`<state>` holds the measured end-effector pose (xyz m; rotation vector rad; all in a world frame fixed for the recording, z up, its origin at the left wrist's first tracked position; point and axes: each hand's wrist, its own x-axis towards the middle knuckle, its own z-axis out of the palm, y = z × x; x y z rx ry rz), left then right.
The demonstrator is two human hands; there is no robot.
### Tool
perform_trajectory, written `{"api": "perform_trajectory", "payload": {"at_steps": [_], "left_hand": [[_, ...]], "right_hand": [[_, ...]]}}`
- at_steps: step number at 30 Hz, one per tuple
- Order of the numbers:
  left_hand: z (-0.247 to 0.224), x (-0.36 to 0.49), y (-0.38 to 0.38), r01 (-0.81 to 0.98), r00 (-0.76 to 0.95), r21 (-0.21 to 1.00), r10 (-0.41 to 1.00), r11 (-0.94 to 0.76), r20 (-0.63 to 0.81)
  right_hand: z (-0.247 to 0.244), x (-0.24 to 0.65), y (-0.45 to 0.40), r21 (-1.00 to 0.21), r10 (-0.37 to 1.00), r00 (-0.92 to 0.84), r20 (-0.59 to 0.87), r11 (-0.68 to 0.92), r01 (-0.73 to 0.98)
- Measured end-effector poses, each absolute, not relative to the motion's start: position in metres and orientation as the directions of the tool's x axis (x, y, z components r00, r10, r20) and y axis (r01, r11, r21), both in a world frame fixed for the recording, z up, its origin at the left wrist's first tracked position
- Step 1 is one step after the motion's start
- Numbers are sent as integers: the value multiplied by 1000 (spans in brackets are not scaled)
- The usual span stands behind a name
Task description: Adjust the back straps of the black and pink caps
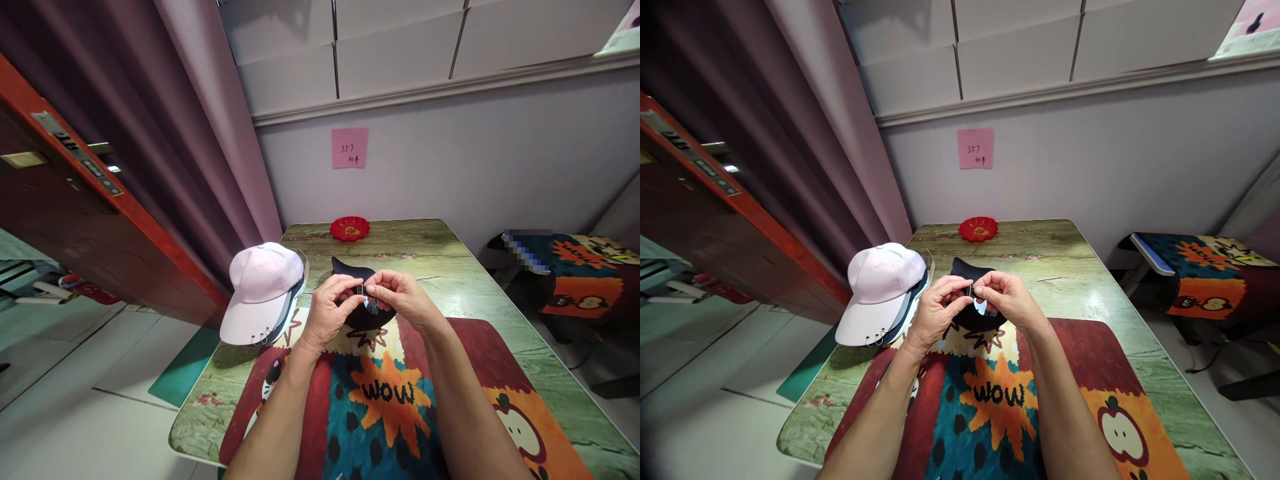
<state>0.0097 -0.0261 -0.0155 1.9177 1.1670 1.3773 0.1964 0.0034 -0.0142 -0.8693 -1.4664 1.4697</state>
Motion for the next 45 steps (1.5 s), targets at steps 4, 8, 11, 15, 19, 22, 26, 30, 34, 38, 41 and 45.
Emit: {"api": "perform_trajectory", "payload": {"at_steps": [4,8,11,15,19,22,26,30,34,38,41,45], "left_hand": [[-13,11,-27,352,149,789,863,-503,483],[-15,12,-27,300,94,848,898,-438,430],[-18,13,-27,159,43,926,939,-343,340],[-19,16,-27,74,25,953,956,-293,292],[-15,18,-29,32,-6,978,978,-207,208],[-12,13,-28,-32,-86,987,984,-160,156],[-13,5,-25,6,-204,978,957,-210,207],[-17,2,-24,195,-249,936,908,-293,336],[-15,2,-24,316,-290,890,859,-330,422],[-10,8,-25,78,-255,978,944,-195,209],[-8,14,-27,-83,-211,989,972,-125,105],[-7,19,-29,-84,-118,991,988,-105,95]], "right_hand": [[-14,193,2,-990,920,-378,101,56,-128],[-14,190,2,-986,928,-361,88,28,-167],[-15,190,3,-984,937,-337,96,37,-175],[-17,188,3,-985,928,-352,119,67,-158],[-15,185,1,-983,918,-365,154,104,-154],[-12,192,0,-980,893,-404,199,177,-90],[-11,208,2,-950,873,-435,220,294,108],[-12,212,2,-953,866,-455,208,284,105],[-12,210,2,-968,871,-444,208,248,33],[-13,212,4,-969,871,-447,206,246,34],[-14,210,5,-946,869,-426,250,313,83],[-16,199,5,-861,866,-359,349,447,241]]}}
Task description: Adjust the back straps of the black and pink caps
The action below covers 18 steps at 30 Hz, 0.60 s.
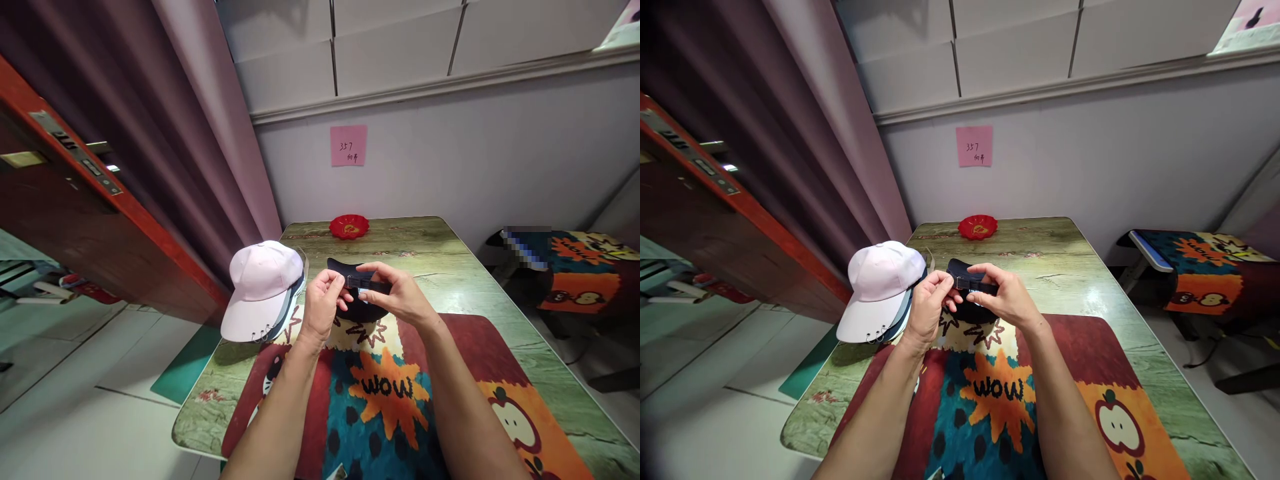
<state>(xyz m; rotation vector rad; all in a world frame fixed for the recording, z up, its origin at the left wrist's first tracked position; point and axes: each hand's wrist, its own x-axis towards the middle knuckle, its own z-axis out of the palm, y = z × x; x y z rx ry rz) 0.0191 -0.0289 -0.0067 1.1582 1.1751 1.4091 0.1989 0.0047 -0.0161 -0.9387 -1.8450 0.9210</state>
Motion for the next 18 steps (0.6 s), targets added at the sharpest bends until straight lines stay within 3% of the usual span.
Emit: {"api": "perform_trajectory", "payload": {"at_steps": [7,12,18], "left_hand": [[-7,19,-30,-15,-69,989,987,-148,147],[-8,15,-29,11,-165,986,972,-167,167],[-12,7,-26,44,-258,986,952,-160,166]], "right_hand": [[-20,177,2,-757,793,-280,541,604,248],[-19,180,2,-739,824,-222,521,566,365],[-19,183,3,-760,833,-251,492,553,343]]}}
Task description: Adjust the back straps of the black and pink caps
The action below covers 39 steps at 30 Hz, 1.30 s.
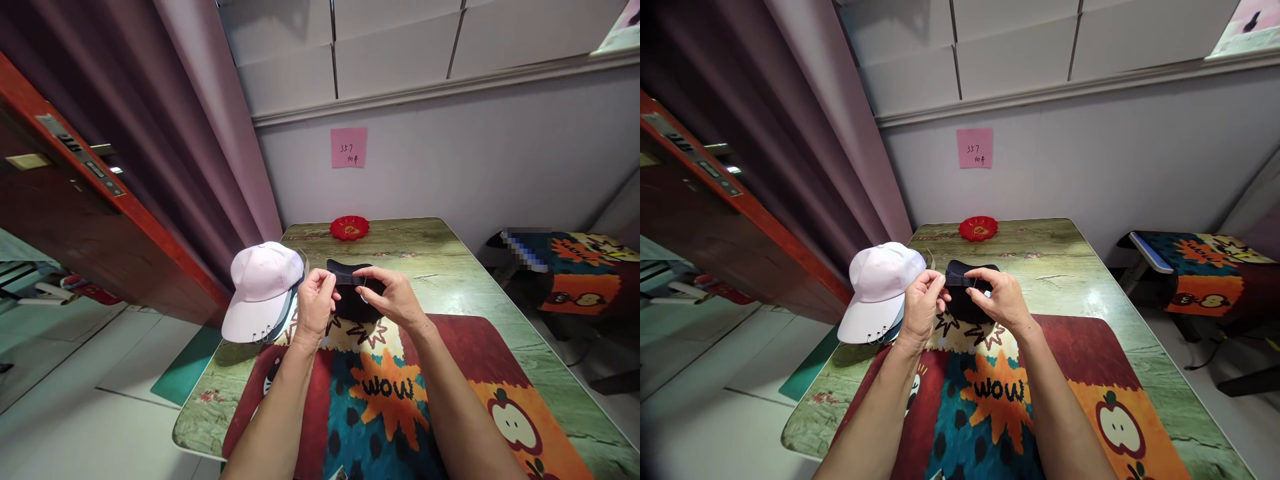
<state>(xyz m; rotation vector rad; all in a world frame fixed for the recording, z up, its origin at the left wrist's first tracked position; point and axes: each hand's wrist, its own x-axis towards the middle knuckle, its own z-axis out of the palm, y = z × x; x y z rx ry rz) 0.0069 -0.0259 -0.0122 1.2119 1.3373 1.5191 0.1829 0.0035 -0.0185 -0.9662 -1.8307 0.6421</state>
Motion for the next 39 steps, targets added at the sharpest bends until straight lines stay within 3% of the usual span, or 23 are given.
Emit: {"api": "perform_trajectory", "payload": {"at_steps": [6,13,17,24,31,37,39], "left_hand": [[-10,6,-26,0,-290,984,942,-175,168],[5,16,-37,-54,-214,973,954,-226,210],[10,19,-40,-119,-168,969,966,-217,195],[5,11,-26,239,80,956,985,-167,152],[9,12,-28,214,71,974,996,-76,62],[7,12,-31,165,59,984,997,-61,52],[4,11,-30,146,76,988,996,-56,46]], "right_hand": [[-20,185,4,-799,848,-275,453,523,298],[-14,183,0,-820,847,-310,432,512,256],[-16,181,0,-869,856,-312,412,473,149],[-10,183,-1,-923,829,-442,343,385,7],[-12,181,-1,-924,865,-364,345,381,29],[-12,184,2,-856,832,-249,496,516,19],[-12,185,2,-877,858,-195,475,478,-32]]}}
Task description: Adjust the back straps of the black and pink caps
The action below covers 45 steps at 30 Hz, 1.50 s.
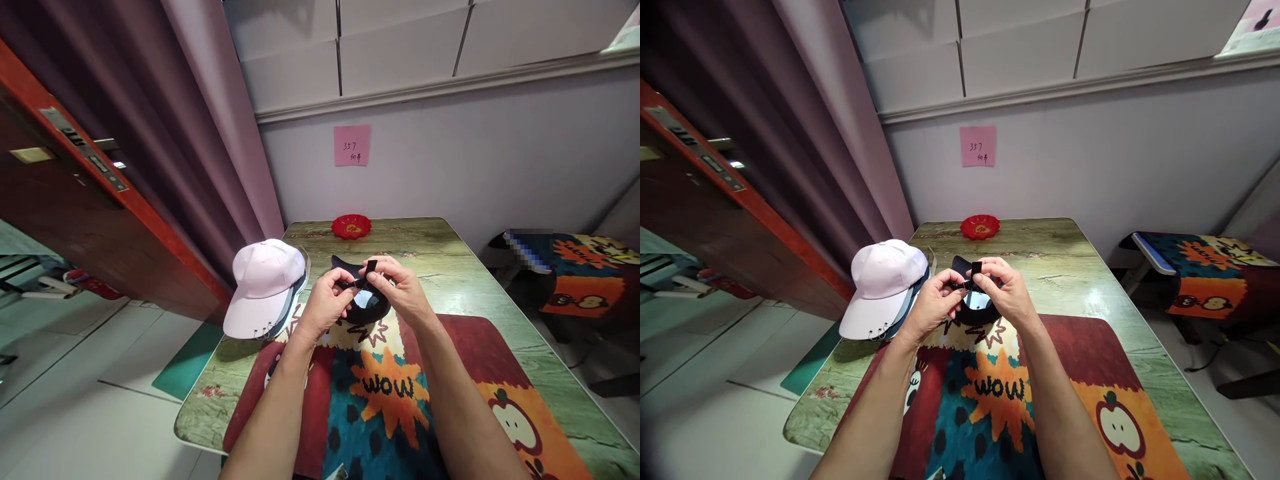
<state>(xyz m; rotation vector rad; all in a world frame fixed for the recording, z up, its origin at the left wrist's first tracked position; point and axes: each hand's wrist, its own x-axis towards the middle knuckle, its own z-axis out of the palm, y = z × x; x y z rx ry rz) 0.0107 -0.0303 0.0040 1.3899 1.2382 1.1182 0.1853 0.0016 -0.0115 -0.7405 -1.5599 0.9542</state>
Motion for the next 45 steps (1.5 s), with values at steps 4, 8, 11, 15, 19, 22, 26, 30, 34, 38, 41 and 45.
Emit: {"api": "perform_trajectory", "payload": {"at_steps": [4,8,11,15,19,22,26,30,34,38,41,45], "left_hand": [[0,10,-29,114,83,992,995,-59,50],[0,10,-28,102,76,992,995,-68,60],[0,11,-28,105,64,992,996,-69,62],[-1,12,-27,104,56,992,997,-67,61],[-3,10,-26,59,73,998,997,-35,31],[-1,10,-27,55,93,998,996,-17,11],[0,11,-28,53,96,999,995,-13,8],[-4,13,-28,99,73,994,996,-51,44],[-12,16,-28,171,31,977,992,-125,122],[-18,20,-27,230,5,949,975,-217,222],[-22,22,-25,283,-7,922,961,-264,277],[-24,23,-24,321,-4,899,949,-299,317]], "right_hand": [[-11,182,-2,-943,944,-208,255,195,-270],[-7,175,-7,-916,954,-254,160,47,-399],[0,176,-11,-917,955,-256,148,36,-397],[6,184,-13,-931,953,-246,175,79,-355],[2,192,-8,-964,951,-259,167,103,-243],[-4,195,-4,-984,942,-295,161,132,-118],[-7,192,-4,-973,943,-253,215,228,23],[-9,187,-4,-954,947,-189,259,282,106],[-11,183,-3,-947,949,-138,284,300,114],[-16,183,0,-951,952,-125,278,291,106],[-18,185,2,-953,953,-121,278,289,92],[-18,187,3,-955,955,-114,275,285,85]]}}
